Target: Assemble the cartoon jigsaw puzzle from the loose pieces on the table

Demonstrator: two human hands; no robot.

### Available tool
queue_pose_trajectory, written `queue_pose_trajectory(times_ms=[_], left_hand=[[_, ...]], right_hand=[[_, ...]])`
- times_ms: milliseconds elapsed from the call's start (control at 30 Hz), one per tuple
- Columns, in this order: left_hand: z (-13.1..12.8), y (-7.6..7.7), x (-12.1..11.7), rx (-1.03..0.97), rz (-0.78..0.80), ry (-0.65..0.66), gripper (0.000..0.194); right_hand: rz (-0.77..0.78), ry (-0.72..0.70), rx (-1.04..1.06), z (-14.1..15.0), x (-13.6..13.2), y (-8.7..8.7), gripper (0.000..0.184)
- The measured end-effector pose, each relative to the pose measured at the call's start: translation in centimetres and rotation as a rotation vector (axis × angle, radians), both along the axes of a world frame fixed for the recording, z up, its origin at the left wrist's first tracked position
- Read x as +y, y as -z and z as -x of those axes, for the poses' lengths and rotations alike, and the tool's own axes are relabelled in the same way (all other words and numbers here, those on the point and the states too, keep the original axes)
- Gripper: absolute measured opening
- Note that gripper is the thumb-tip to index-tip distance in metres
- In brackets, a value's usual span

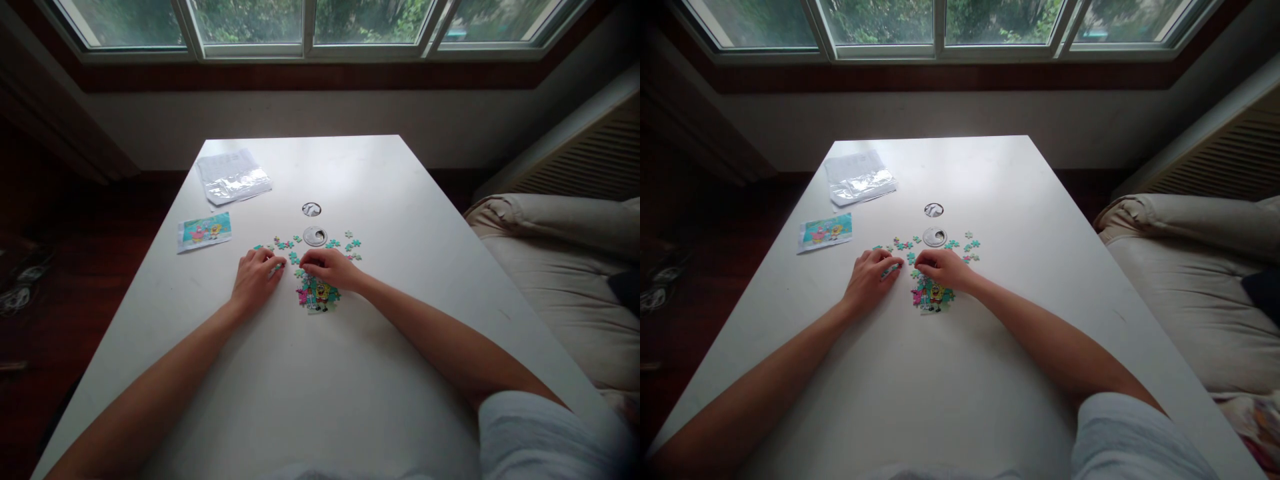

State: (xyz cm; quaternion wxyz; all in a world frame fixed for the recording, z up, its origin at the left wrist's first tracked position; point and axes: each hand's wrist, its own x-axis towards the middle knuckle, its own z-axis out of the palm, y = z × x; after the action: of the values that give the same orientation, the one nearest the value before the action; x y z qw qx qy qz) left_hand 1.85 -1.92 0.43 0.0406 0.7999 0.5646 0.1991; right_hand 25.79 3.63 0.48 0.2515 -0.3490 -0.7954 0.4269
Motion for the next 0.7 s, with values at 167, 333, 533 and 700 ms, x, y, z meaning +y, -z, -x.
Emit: queue_pose_trajectory(times_ms=[167,333,533,700], left_hand=[[-0.01,-0.21,-0.2,-0.008,-0.014,-0.03,0.02],[0.1,-0.24,-0.21,-0.034,-0.016,-0.031,0.014],[0.2,-0.13,-0.19,-0.042,0.011,0.001,0.013],[-0.12,-0.38,-0.37,-0.033,0.047,0.056,0.011]], right_hand=[[-0.001,-0.003,0.011,-0.04,0.01,0.08,0.018],[-0.007,-0.001,0.006,-0.07,-0.01,-0.04,0.018],[-0.006,-0.012,0.009,-0.03,0.05,-0.07,0.017],[-0.003,-0.01,0.006,0.02,-0.02,-0.15,0.018]])
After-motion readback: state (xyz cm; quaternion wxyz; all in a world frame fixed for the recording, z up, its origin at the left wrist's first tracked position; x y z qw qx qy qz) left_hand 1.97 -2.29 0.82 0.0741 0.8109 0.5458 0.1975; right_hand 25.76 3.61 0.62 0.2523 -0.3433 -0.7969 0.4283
